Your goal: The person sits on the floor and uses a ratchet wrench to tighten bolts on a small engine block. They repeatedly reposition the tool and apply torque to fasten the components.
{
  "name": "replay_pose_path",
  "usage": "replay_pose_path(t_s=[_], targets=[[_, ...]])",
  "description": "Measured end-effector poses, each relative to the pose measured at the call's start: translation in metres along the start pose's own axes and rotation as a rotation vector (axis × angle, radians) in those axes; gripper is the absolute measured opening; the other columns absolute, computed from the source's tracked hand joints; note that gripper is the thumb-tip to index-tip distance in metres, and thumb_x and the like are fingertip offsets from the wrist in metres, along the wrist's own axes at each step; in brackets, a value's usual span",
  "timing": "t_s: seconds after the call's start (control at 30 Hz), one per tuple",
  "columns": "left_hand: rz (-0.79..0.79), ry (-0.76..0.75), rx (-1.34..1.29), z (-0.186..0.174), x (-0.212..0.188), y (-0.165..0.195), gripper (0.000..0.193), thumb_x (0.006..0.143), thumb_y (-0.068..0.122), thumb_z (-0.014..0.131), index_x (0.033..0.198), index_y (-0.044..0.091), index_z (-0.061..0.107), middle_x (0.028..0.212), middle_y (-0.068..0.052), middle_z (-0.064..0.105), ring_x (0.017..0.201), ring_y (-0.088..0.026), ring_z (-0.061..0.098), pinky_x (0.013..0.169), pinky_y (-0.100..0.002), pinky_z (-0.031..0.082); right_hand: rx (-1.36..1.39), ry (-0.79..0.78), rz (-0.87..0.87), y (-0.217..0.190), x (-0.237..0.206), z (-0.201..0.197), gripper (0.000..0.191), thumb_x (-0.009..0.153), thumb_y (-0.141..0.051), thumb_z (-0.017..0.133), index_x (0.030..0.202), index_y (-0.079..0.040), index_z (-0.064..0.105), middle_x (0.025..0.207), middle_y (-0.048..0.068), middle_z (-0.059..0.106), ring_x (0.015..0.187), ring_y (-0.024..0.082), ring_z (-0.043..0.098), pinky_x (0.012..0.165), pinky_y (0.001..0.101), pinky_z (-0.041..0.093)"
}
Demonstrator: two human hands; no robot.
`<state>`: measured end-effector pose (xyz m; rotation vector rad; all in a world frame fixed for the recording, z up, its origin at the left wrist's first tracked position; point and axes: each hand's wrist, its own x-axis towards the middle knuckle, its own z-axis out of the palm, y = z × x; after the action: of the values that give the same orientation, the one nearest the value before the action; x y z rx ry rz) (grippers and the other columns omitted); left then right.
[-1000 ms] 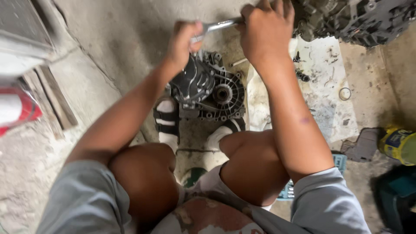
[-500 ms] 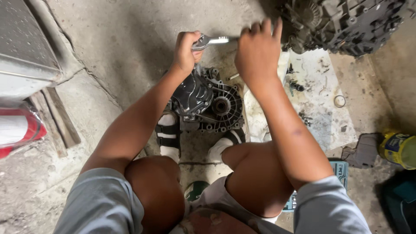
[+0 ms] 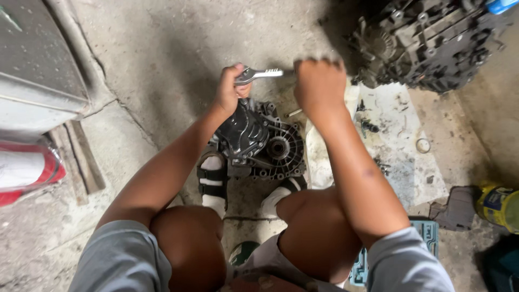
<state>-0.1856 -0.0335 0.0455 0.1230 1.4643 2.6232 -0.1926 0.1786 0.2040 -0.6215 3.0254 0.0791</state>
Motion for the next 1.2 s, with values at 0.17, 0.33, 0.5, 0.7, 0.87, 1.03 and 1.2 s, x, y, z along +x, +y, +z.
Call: replay_pose_path(t_s=[0.17,0.33,0.5,0.7,0.87,1.03,1.2], targets=[[0.165,-0.068,0.547,0.022,-0.026,-0.002,0.038,0.094,0.032,0.068,0.066,0.014,0.050,0.060,0.004,0.046,0.056,-0.008,0.042,0.052,-0.029,0.035,0.224,0.633,-0.190,-0.006,0.063,0.056,0.038,0.084,0.005,0.065,0.117,-0.011,0.076,0.145,0.011,0.065,0.147,0.033,0.041,0.120,0.0559,0.027],[0.149,-0.038,0.464,0.021,-0.021,0.007,0.034,0.094,0.031,0.067,0.069,0.014,0.054,0.059,0.006,0.050,0.053,-0.006,0.044,0.051,-0.029,0.034,0.256,0.631,-0.212,-0.008,0.068,0.069,0.040,0.085,0.004,0.062,0.122,-0.006,0.075,0.140,0.012,0.066,0.149,0.034,0.044,0.125,0.0586,0.022],[0.095,-0.137,0.379,0.012,-0.004,-0.004,0.039,0.096,0.037,0.061,0.068,0.012,0.050,0.058,0.006,0.043,0.051,-0.008,0.035,0.050,-0.030,0.027,-0.078,0.409,-0.115,0.008,0.023,0.049,0.017,0.091,-0.009,0.063,0.101,0.000,0.074,0.108,0.017,0.072,0.119,0.038,0.060,0.115,0.0678,0.022],[0.090,-0.136,0.289,0.000,0.005,-0.009,0.050,0.098,0.047,0.046,0.064,0.010,0.052,0.054,0.003,0.042,0.047,-0.009,0.036,0.048,-0.030,0.028,-0.409,0.121,-0.156,-0.014,-0.059,0.000,0.017,0.098,-0.011,0.061,0.090,-0.001,0.072,0.088,0.017,0.074,0.088,0.030,0.069,0.085,0.0393,0.056],[0.040,-0.033,0.122,-0.004,-0.001,-0.016,0.048,0.099,0.047,0.048,0.068,0.011,0.051,0.057,0.002,0.045,0.051,-0.011,0.037,0.051,-0.031,0.028,-0.366,-0.169,-0.223,-0.025,-0.074,-0.020,0.016,0.092,-0.012,0.060,0.090,0.000,0.071,0.082,0.016,0.075,0.090,0.028,0.069,0.072,0.0365,0.055],[0.006,0.035,0.120,0.000,0.004,-0.012,0.050,0.098,0.054,0.048,0.066,0.015,0.048,0.056,0.005,0.042,0.048,-0.009,0.035,0.047,-0.030,0.026,0.004,0.099,-0.147,-0.004,-0.045,-0.001,0.014,0.095,-0.017,0.066,0.096,-0.005,0.074,0.092,0.014,0.074,0.096,0.034,0.067,0.084,0.0484,0.050],[0.117,0.024,0.383,0.032,-0.020,-0.008,0.047,0.094,0.053,0.058,0.068,0.014,0.055,0.061,0.006,0.049,0.054,-0.008,0.040,0.050,-0.031,0.028,-0.083,0.516,-0.180,0.010,0.008,0.031,0.010,0.084,-0.015,0.071,0.092,-0.016,0.076,0.103,0.007,0.074,0.113,0.036,0.063,0.100,0.0595,0.036]])
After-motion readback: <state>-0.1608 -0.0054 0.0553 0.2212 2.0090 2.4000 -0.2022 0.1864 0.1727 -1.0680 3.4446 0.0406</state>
